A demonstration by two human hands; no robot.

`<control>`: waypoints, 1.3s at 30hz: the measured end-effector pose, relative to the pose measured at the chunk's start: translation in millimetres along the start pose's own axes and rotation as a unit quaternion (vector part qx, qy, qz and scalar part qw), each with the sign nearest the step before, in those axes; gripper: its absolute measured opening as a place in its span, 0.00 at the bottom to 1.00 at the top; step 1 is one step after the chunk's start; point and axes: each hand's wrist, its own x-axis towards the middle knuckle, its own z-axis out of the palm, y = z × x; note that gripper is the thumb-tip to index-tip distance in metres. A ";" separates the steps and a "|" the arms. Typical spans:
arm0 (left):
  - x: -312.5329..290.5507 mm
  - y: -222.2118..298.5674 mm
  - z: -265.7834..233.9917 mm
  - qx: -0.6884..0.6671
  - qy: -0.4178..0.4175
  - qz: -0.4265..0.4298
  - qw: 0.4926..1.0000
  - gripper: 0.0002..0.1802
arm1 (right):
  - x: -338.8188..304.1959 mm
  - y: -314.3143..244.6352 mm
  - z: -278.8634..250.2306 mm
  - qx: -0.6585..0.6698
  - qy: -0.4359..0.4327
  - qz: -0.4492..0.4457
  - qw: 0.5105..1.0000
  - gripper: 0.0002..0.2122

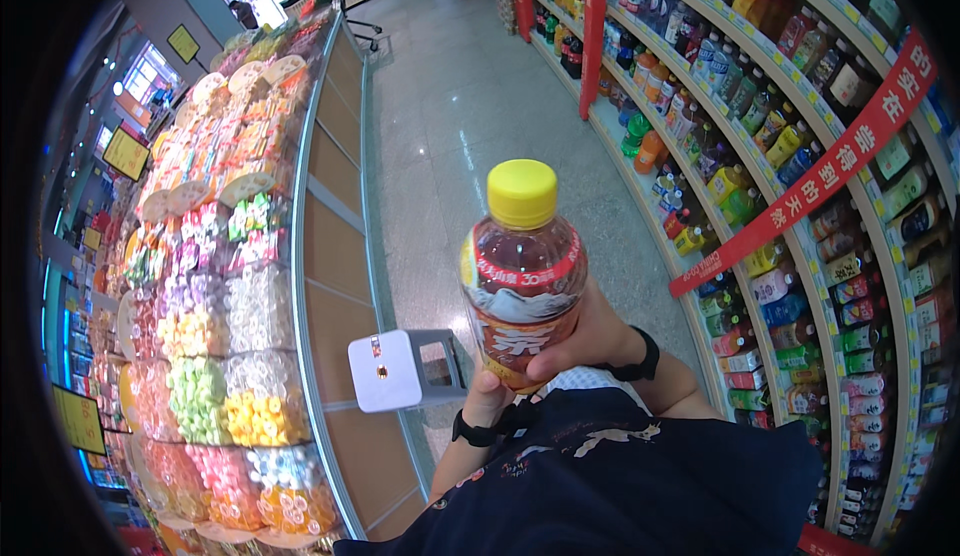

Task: The person picks up several bottled beverages from a shopping cart and from shelves by hand, turning them over to check labels before placing them back or moving them within the cart.

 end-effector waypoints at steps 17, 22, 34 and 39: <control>292.1 33.7 78.2 0.512 0.025 0.127 0.849 0.31 | 149.0 8.2 -202.8 0.034 0.293 -0.048 0.954 0.24; 344.5 25.7 76.8 0.323 -0.050 0.098 0.940 0.34 | 153.6 -5.8 -239.7 -0.108 0.251 -0.044 0.961 0.27; 462.5 21.0 101.5 -0.148 -0.150 -0.164 0.964 0.53 | 182.1 7.8 -312.8 -0.012 0.316 -0.062 0.946 0.28; 539.1 34.1 84.8 -0.191 -0.115 -0.207 0.953 0.41 | 229.6 22.4 -346.3 -0.053 0.376 -0.078 0.922 0.19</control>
